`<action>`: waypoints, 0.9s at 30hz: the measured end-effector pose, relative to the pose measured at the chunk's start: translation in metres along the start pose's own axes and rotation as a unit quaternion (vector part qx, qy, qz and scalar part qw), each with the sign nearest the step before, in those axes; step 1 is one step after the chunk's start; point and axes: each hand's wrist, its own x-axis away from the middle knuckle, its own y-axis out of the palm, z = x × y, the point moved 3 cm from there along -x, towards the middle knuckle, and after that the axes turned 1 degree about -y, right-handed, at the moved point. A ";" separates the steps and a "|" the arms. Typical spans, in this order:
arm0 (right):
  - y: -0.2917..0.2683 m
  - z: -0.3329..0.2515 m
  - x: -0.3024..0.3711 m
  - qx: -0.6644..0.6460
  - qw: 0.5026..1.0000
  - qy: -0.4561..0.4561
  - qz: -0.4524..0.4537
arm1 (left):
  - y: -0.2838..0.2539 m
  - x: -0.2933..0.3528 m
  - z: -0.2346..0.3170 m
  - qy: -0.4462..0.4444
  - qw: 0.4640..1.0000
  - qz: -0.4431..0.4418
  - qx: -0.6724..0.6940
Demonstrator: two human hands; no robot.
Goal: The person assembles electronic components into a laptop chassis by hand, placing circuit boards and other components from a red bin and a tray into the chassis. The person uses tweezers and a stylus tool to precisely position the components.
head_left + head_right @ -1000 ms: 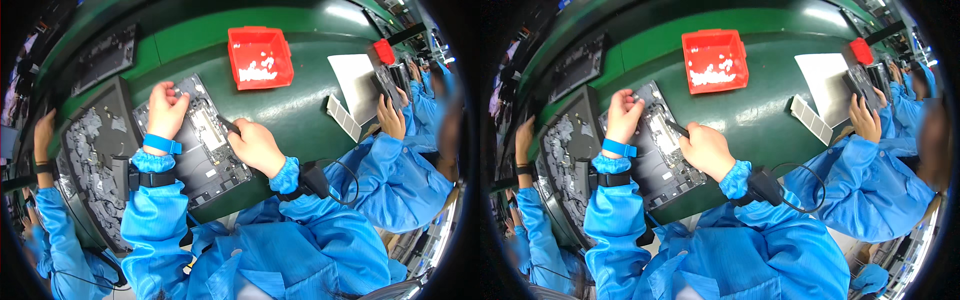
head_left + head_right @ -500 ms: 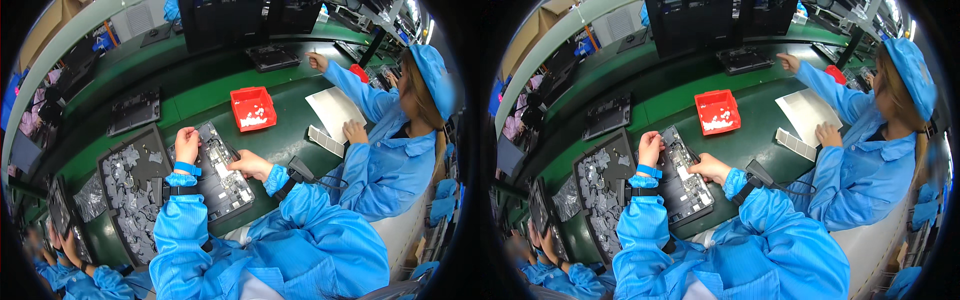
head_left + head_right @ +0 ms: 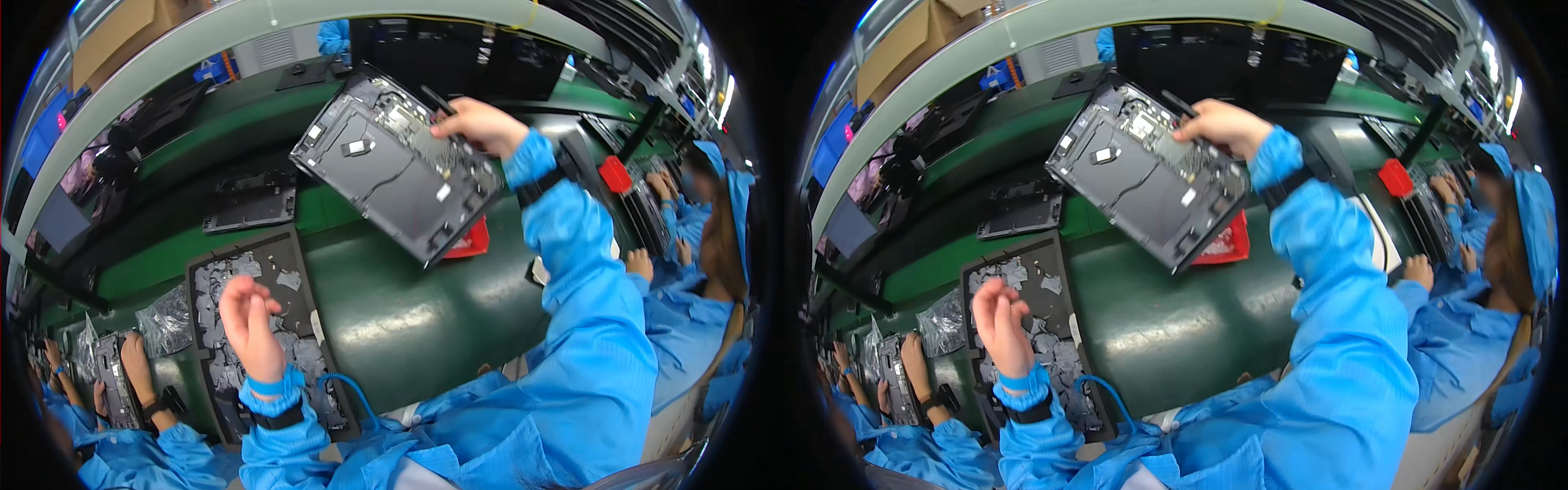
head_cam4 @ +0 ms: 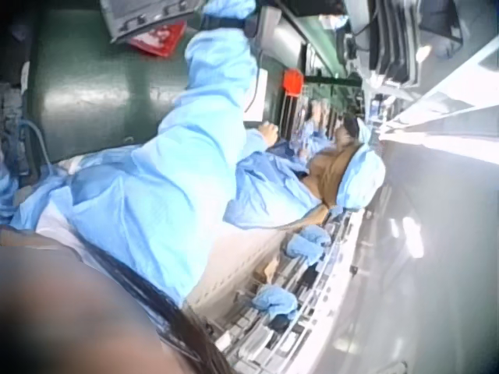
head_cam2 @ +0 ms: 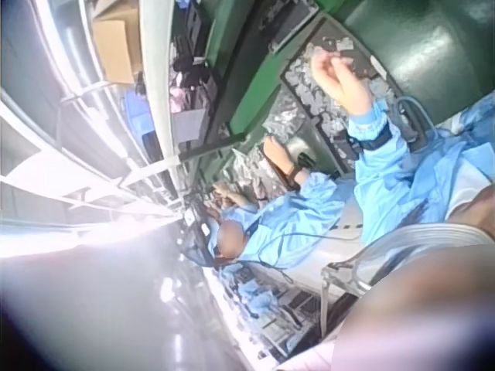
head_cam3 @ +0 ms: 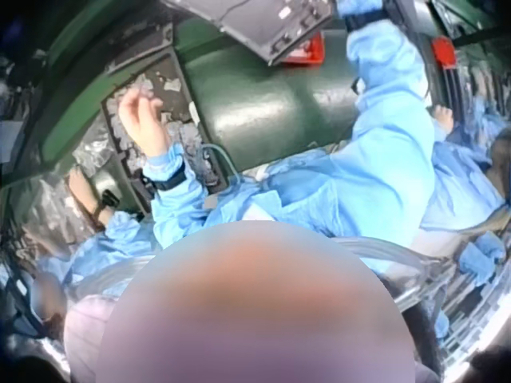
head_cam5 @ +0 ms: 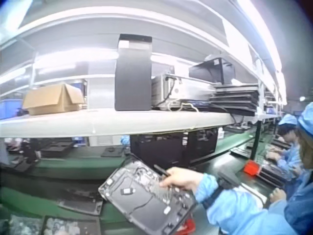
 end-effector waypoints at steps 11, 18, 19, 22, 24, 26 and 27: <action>0.037 0.028 -0.265 0.576 0.792 -0.010 -0.203 | -0.051 0.081 -0.031 -0.053 0.989 0.044 -0.128; 0.068 0.088 -0.322 0.565 0.805 -0.169 0.064 | -0.058 0.080 -0.042 -0.067 0.991 0.078 -0.091; 0.077 0.082 -0.336 0.486 0.834 -0.257 0.055 | -0.057 0.079 -0.043 -0.072 0.990 0.077 -0.089; 0.184 0.040 -0.316 0.330 0.904 -0.268 -0.032 | -0.057 0.076 -0.040 -0.047 0.990 0.072 -0.114; 0.236 0.043 -0.319 0.383 0.883 -0.250 -0.103 | -0.058 0.076 -0.041 -0.059 0.989 0.086 -0.105; 0.271 0.038 -0.323 0.408 0.886 -0.150 -0.161 | -0.062 0.079 -0.038 -0.047 0.989 0.083 -0.116; 0.268 0.044 -0.333 0.393 0.893 -0.134 -0.171 | -0.062 0.079 -0.039 -0.044 0.990 0.074 -0.115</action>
